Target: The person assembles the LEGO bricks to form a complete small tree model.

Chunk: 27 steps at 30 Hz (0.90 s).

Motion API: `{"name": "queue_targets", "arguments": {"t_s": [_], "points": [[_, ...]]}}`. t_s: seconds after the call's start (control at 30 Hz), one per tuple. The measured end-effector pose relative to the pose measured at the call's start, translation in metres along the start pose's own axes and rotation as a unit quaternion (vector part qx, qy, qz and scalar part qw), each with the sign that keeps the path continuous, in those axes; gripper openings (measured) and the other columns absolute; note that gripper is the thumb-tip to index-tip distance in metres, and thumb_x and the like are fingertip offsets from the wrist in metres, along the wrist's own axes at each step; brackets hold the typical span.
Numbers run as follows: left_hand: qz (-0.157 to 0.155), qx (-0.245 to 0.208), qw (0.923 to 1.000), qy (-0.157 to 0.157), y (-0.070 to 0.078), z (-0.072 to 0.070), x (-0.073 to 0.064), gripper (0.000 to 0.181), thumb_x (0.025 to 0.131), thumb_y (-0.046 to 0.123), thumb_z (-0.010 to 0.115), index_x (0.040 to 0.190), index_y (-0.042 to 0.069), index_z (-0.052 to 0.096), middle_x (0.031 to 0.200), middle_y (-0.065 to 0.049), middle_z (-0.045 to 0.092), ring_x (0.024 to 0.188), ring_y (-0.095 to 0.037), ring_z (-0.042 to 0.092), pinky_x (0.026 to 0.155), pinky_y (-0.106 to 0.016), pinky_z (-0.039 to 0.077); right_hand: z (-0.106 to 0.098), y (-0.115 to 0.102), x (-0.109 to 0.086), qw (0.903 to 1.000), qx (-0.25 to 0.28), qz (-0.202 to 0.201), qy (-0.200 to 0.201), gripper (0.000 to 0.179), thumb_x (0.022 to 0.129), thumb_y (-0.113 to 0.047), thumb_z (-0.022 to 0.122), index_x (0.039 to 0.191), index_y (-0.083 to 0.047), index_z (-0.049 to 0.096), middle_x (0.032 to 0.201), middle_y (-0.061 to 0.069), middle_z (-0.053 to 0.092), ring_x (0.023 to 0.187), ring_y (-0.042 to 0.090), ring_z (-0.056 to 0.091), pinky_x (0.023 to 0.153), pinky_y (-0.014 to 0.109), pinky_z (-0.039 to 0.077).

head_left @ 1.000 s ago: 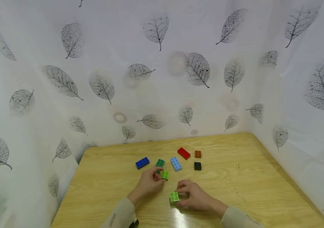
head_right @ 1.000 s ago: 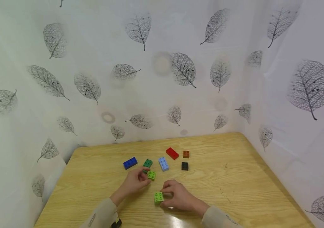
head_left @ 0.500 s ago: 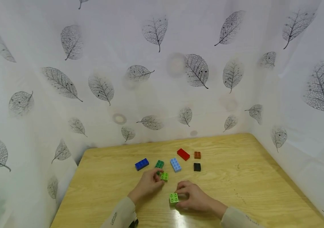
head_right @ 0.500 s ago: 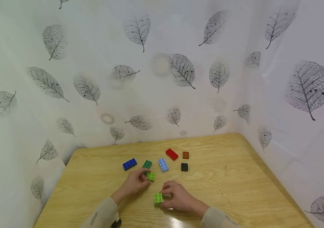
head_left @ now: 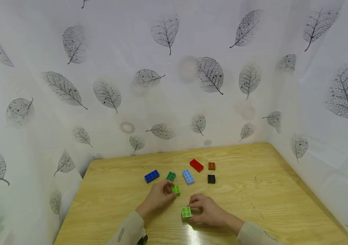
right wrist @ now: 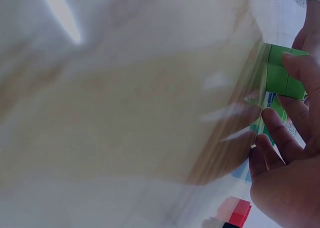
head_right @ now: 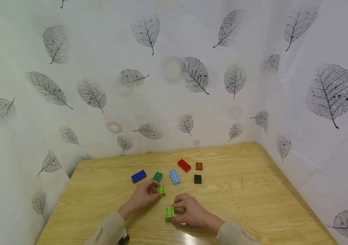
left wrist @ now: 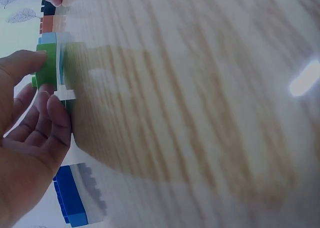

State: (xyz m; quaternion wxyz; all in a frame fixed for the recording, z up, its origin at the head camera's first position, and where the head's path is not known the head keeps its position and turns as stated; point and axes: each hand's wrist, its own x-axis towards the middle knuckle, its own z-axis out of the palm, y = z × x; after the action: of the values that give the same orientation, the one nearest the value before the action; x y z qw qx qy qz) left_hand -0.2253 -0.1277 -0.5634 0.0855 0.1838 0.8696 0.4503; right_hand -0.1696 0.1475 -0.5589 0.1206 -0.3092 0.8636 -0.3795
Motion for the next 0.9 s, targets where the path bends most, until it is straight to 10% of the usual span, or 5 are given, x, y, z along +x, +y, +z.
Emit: {"name": "queue_targets", "arguments": {"t_s": [0.9], "points": [[0.088,-0.044,0.9950,-0.018,0.035,-0.002,-0.022,0.030,0.090,0.021,0.084,0.114,0.013,0.068,0.109,-0.004,0.073,0.078,-0.004,0.063,0.070,-0.021,0.055,-0.003,0.001,0.006,0.9999,-0.007,0.009,-0.010,0.040,0.089,-0.042,0.084,0.121,-0.020,0.080,0.129,-0.005,0.066,0.127,0.016,0.055,0.110,0.039,0.048]]}}
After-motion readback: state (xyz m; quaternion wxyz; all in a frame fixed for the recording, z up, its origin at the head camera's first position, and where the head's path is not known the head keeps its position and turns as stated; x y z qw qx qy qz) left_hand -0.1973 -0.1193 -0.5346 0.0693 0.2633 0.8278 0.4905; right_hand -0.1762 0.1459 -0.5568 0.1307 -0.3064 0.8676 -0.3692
